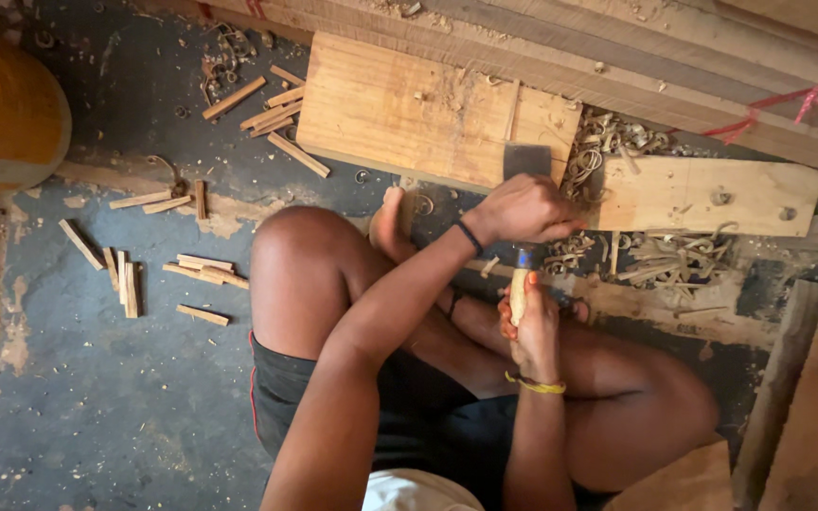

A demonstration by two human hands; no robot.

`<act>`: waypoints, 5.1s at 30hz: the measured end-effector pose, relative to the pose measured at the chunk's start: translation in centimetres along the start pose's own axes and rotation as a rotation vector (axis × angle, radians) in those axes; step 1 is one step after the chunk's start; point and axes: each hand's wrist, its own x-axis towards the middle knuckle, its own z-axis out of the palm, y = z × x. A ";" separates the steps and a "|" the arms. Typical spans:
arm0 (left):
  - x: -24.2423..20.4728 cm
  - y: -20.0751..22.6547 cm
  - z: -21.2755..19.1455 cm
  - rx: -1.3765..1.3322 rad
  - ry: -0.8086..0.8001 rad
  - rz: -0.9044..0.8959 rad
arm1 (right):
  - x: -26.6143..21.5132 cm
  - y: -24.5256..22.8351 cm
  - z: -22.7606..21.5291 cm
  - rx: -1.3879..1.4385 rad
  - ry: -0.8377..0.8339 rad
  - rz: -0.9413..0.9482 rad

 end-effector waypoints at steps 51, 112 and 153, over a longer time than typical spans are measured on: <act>3.7 -8.4 -1.9 0.185 -0.161 -0.083 | 8.8 -0.9 6.2 0.070 -0.077 -0.012; -2.0 -2.0 -5.8 0.331 0.347 -0.237 | 1.0 1.5 0.7 0.143 -0.009 -0.040; -0.3 -4.7 -4.1 -0.031 -0.091 -0.256 | 2.5 0.4 6.7 -0.143 0.068 -0.036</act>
